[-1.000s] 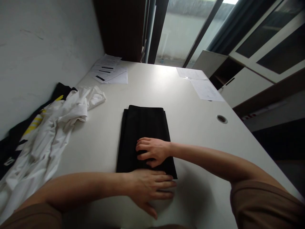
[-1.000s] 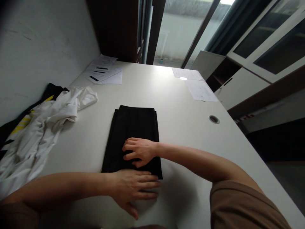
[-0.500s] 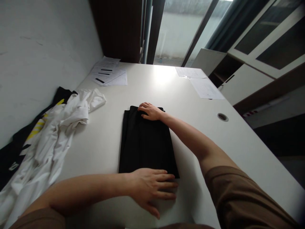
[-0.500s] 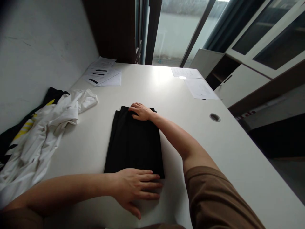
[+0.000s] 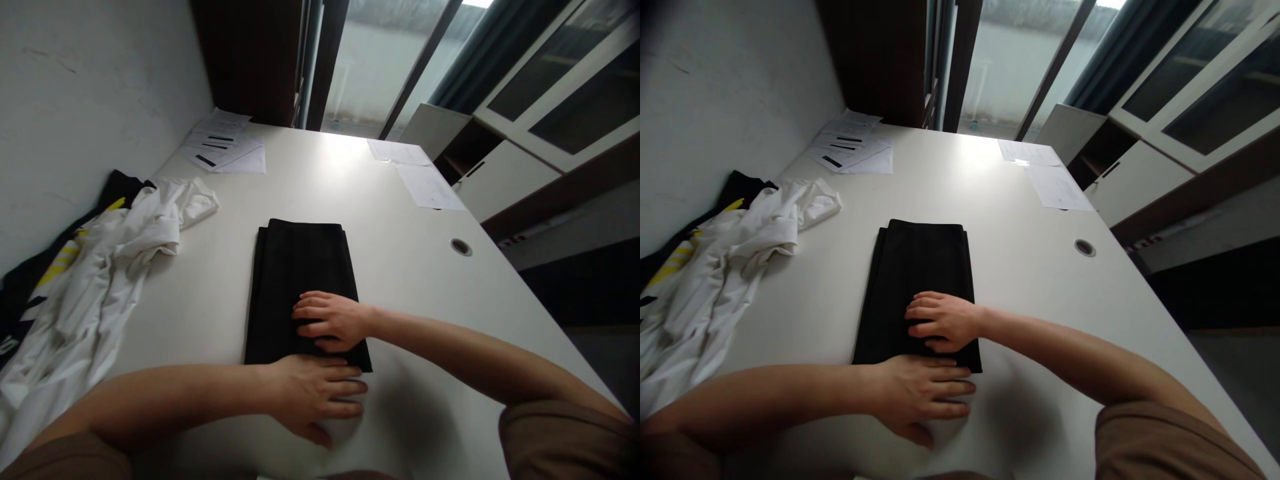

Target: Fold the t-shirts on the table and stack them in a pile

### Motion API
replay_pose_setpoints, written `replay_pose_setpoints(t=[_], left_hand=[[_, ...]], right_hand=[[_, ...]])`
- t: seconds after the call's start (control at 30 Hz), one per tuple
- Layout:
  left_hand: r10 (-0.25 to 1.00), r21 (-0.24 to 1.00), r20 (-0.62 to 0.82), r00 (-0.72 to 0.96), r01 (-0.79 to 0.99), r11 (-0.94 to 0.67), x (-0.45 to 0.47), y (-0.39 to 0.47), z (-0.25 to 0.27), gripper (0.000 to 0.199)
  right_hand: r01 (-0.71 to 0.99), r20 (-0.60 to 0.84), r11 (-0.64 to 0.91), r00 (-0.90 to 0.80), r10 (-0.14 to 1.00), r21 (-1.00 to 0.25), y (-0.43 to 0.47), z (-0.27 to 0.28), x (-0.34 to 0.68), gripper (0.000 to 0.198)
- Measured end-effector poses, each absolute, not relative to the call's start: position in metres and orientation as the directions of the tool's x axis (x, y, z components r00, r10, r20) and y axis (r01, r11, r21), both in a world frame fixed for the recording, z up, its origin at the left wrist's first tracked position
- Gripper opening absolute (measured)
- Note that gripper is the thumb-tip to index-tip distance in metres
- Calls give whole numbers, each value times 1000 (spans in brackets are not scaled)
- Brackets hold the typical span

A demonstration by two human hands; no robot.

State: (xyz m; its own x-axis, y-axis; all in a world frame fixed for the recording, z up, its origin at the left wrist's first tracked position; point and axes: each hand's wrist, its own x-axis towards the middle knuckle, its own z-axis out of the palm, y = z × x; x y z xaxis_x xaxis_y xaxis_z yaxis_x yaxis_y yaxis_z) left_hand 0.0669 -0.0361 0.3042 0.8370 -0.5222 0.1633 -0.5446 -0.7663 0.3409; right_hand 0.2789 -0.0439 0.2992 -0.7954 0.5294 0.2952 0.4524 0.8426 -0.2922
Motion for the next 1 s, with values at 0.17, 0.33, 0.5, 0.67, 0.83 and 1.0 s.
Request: replay_pose_setpoints(t=[0.17, 0.33, 0.5, 0.67, 0.83, 1.0], left_hand=[[-538, 303, 164, 827, -561, -770, 68, -33, 306, 66], [-552, 301, 153, 820, -570, -764, 69, -28, 305, 65], [-550, 298, 185, 814, -580, -758, 69, -27, 302, 59], [-541, 304, 198, 817, -576, -759, 67, -28, 303, 58], [-479, 314, 195, 856, -517, -797, 67, -30, 309, 60], [-486, 309, 167, 858, -513, -801, 67, -31, 308, 66]], right_hand=[[623, 277, 742, -688, 671, -249, 32, 293, 311, 44], [773, 291, 593, -528, 798, -223, 106, 288, 351, 47], [863, 337, 444, -355, 872, -241, 109, 290, 370, 45], [788, 344, 525, -419, 840, -321, 16, 300, 342, 49], [754, 193, 546, -513, 836, -365, -65, 302, 305, 64], [898, 142, 350, -323, 936, -267, -24, 287, 323, 70]])
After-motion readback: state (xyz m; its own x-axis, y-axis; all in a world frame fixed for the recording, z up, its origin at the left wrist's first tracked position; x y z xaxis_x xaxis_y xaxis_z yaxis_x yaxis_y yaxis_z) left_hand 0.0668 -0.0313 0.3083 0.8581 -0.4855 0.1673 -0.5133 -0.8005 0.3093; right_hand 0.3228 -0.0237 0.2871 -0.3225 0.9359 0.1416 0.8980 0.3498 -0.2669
